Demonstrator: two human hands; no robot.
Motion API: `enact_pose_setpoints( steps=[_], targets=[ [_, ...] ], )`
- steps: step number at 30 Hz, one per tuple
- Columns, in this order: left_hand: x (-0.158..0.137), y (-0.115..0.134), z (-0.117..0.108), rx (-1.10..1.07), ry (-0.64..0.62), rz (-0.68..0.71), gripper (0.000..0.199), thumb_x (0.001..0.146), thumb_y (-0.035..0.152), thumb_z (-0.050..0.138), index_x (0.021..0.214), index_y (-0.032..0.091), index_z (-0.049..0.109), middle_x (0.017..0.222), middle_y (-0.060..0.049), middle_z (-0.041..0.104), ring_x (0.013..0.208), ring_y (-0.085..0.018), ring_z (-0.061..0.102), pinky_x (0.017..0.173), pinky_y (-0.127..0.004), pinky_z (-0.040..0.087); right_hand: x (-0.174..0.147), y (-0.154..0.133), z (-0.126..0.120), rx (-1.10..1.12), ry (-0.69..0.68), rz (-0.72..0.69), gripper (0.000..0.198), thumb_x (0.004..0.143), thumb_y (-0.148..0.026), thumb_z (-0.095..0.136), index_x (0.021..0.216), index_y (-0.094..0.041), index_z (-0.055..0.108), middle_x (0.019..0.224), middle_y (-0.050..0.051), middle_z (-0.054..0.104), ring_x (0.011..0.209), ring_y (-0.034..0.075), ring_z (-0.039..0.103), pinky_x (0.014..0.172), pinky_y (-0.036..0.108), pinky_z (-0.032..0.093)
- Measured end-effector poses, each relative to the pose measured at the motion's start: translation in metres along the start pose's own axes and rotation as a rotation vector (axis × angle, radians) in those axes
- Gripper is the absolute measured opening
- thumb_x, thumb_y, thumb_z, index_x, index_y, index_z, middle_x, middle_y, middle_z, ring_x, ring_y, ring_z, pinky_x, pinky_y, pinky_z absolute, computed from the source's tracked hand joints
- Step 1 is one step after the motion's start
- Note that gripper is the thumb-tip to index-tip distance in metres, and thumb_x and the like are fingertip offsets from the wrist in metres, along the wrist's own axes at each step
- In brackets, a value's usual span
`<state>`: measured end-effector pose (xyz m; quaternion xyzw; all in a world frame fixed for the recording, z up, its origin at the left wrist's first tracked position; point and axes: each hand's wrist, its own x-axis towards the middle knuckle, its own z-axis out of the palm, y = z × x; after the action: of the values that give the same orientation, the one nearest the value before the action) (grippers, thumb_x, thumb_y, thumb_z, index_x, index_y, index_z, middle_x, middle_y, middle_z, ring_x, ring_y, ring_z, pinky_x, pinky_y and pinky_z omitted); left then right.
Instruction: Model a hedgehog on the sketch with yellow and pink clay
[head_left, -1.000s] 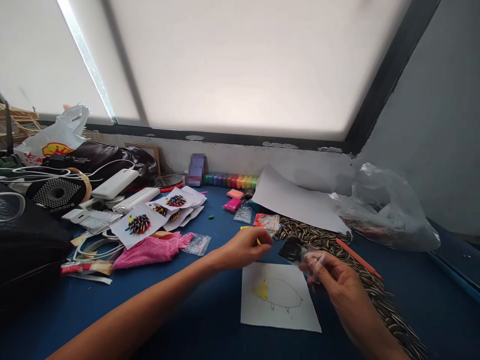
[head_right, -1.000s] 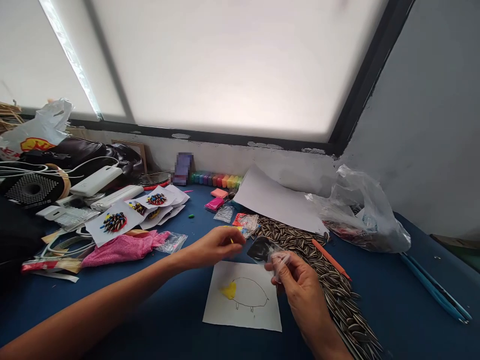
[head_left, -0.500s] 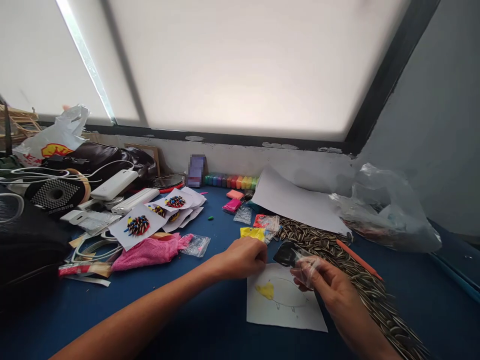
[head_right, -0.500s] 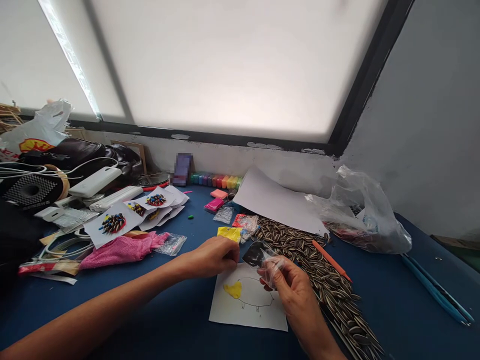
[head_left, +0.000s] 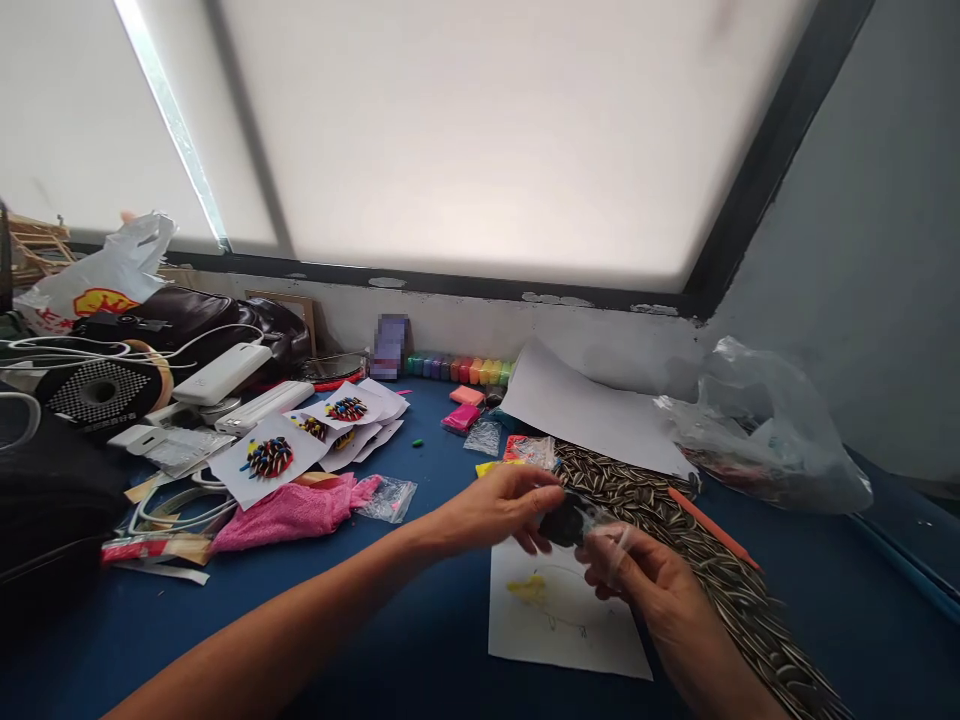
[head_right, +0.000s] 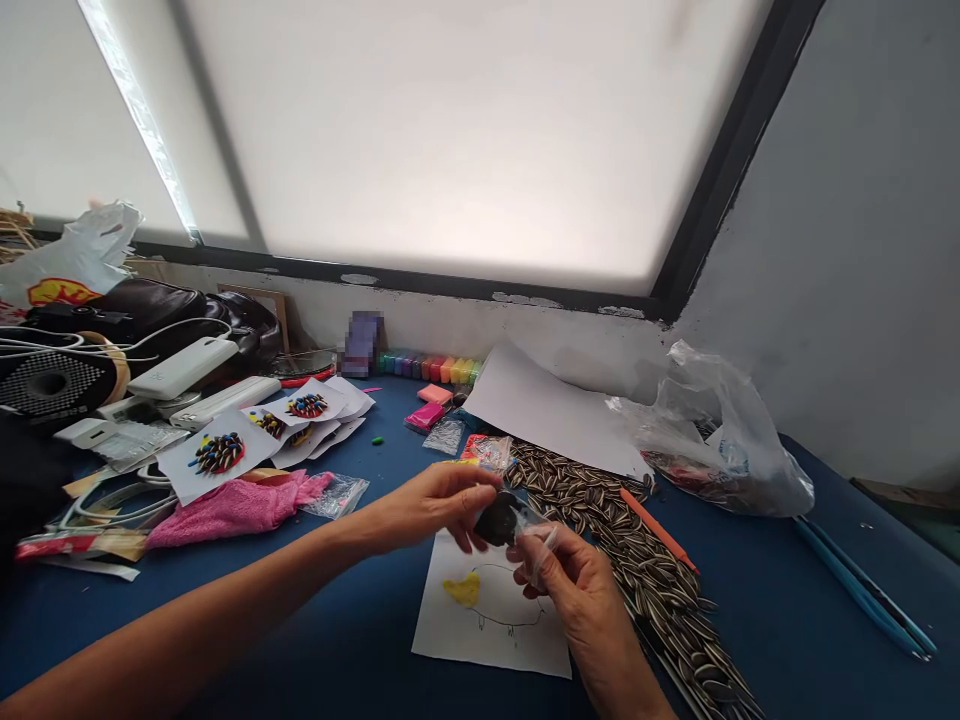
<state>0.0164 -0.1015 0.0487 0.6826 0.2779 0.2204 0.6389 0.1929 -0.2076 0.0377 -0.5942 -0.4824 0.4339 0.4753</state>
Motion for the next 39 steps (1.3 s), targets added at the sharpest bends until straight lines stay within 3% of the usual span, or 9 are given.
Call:
enact_pose_setpoints(
  steps=[2, 4, 11, 16, 20, 27, 32, 39],
  targets=[
    [0.0, 0.0, 0.004, -0.17, -0.062, -0.067, 0.062, 0.071, 0.064, 0.067, 0.1, 0.011, 0.057, 0.072, -0.005, 0.065, 0.055, -0.016, 0.066, 0.054, -0.028, 0.054, -0.001, -0.002, 0.002, 0.006, -0.007, -0.004, 0.043, 0.073, -0.062, 0.067, 0.074, -0.019, 0.067, 0.071, 0.003, 0.066, 0.062, 0.014, 0.055, 0.061, 0.026, 0.048],
    [0.0, -0.001, 0.007, -0.264, -0.017, -0.083, 0.065, 0.059, 0.067, 0.075, 0.088, 0.012, 0.055, 0.065, -0.004, 0.065, 0.051, -0.016, 0.065, 0.049, -0.024, 0.052, 0.0, -0.002, 0.003, 0.011, 0.014, -0.006, 0.044, 0.071, -0.063, 0.069, 0.073, -0.019, 0.064, 0.067, 0.002, 0.065, 0.057, 0.013, 0.052, 0.056, 0.025, 0.046],
    [0.001, 0.001, 0.006, -0.411, 0.106, -0.069, 0.068, 0.047, 0.057, 0.086, 0.084, 0.013, 0.051, 0.06, -0.002, 0.065, 0.053, -0.019, 0.068, 0.047, -0.022, 0.053, 0.003, -0.002, 0.001, -0.001, 0.197, -0.04, 0.041, 0.062, -0.054, 0.078, 0.065, -0.023, 0.051, 0.056, -0.003, 0.056, 0.054, 0.013, 0.051, 0.053, 0.024, 0.044],
    [0.002, -0.003, 0.007, -0.452, 0.103, -0.088, 0.065, 0.048, 0.051, 0.088, 0.085, 0.013, 0.051, 0.064, -0.005, 0.067, 0.056, -0.021, 0.07, 0.051, -0.025, 0.055, 0.0, 0.001, 0.0, -0.039, 0.251, -0.094, 0.033, 0.063, -0.055, 0.074, 0.066, -0.024, 0.064, 0.064, 0.0, 0.06, 0.061, 0.015, 0.052, 0.056, 0.026, 0.044],
    [0.001, -0.002, 0.008, -0.461, 0.055, -0.091, 0.063, 0.049, 0.043, 0.09, 0.092, 0.01, 0.058, 0.072, -0.005, 0.069, 0.057, -0.018, 0.069, 0.056, -0.025, 0.056, 0.004, 0.006, -0.004, -0.068, 0.248, -0.072, 0.036, 0.063, -0.053, 0.072, 0.081, -0.022, 0.076, 0.068, 0.004, 0.066, 0.061, 0.018, 0.054, 0.054, 0.029, 0.045],
    [0.004, -0.009, 0.008, -0.433, 0.009, -0.055, 0.05, 0.053, 0.031, 0.087, 0.09, 0.008, 0.063, 0.068, -0.005, 0.069, 0.055, -0.015, 0.067, 0.056, -0.025, 0.054, 0.005, 0.001, -0.001, -0.102, 0.154, -0.067, 0.027, 0.064, -0.047, 0.07, 0.072, -0.022, 0.077, 0.062, 0.001, 0.06, 0.061, 0.016, 0.053, 0.061, 0.028, 0.046],
    [0.006, -0.015, 0.009, -0.411, -0.001, -0.032, 0.041, 0.055, 0.024, 0.085, 0.087, 0.009, 0.063, 0.069, -0.003, 0.069, 0.057, -0.014, 0.067, 0.059, -0.026, 0.054, 0.004, -0.003, 0.001, -0.069, 0.073, -0.031, 0.037, 0.064, -0.056, 0.072, 0.075, -0.021, 0.076, 0.078, 0.006, 0.072, 0.078, 0.024, 0.065, 0.072, 0.033, 0.052],
    [0.005, -0.015, 0.012, -0.43, -0.034, -0.042, 0.045, 0.053, 0.023, 0.087, 0.088, 0.01, 0.062, 0.068, -0.004, 0.069, 0.062, -0.015, 0.067, 0.067, -0.029, 0.054, 0.005, -0.006, 0.0, -0.045, 0.06, -0.004, 0.043, 0.061, -0.062, 0.074, 0.072, -0.021, 0.076, 0.08, 0.007, 0.074, 0.08, 0.026, 0.066, 0.075, 0.034, 0.053]
  ],
)
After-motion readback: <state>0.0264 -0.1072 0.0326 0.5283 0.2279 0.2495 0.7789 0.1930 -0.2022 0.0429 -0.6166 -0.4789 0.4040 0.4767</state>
